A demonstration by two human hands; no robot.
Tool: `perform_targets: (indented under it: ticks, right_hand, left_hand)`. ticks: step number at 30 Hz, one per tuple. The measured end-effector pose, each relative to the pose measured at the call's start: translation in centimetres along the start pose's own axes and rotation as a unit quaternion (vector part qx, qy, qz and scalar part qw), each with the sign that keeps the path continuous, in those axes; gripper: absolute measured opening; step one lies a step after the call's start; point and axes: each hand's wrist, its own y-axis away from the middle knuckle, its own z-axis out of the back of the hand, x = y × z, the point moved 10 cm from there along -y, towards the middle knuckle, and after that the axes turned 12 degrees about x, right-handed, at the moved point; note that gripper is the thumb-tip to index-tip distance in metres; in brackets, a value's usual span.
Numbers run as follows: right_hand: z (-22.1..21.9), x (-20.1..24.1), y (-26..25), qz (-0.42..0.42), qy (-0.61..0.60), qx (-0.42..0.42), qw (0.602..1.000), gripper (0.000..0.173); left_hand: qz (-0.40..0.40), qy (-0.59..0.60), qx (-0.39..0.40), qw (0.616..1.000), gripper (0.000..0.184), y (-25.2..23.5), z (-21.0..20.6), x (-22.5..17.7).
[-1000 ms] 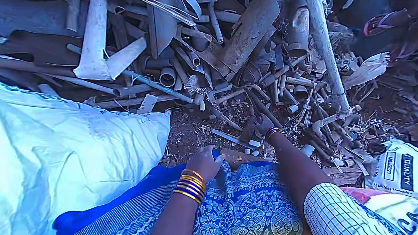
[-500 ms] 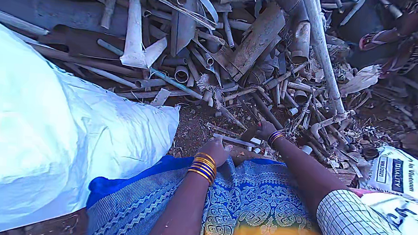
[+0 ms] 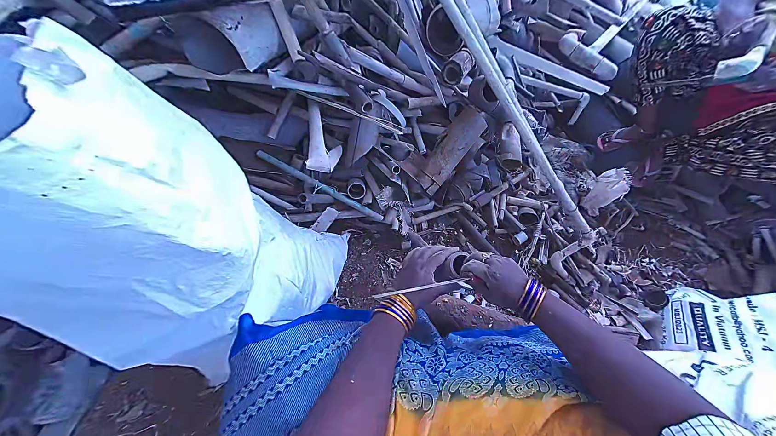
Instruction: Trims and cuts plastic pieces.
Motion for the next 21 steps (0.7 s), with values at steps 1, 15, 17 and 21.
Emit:
perform_targets:
  ticks: [1, 15, 17, 21]
  right_hand:
    - [0.2, 0.5, 0.6, -0.001, -0.016, -0.012, 1.0, 0.026]
    - [-0.9, -2.0, 9.1, -0.262, -0.269, -0.309, 0.874, 0.073]
    - [-4.2, -1.7, 6.0, -0.252, -0.291, -0.117, 0.915, 0.071]
    - [-7.4, -3.0, 4.6, -0.321, -0.312, 0.049, 0.893, 0.064]
  left_hand:
    - [-0.009, 0.004, -0.011, 1.0, 0.069, 0.2, 0.0, -0.3]
    - [0.159, 0.127, -0.284, 0.937, 0.071, 4.0, 3.6, 2.1]
    - [0.198, 0.189, -0.307, 0.911, 0.073, 4.4, 3.6, 3.0]
    - [0.205, 0.405, -0.371, 0.81, 0.068, 4.3, 1.8, 6.1]
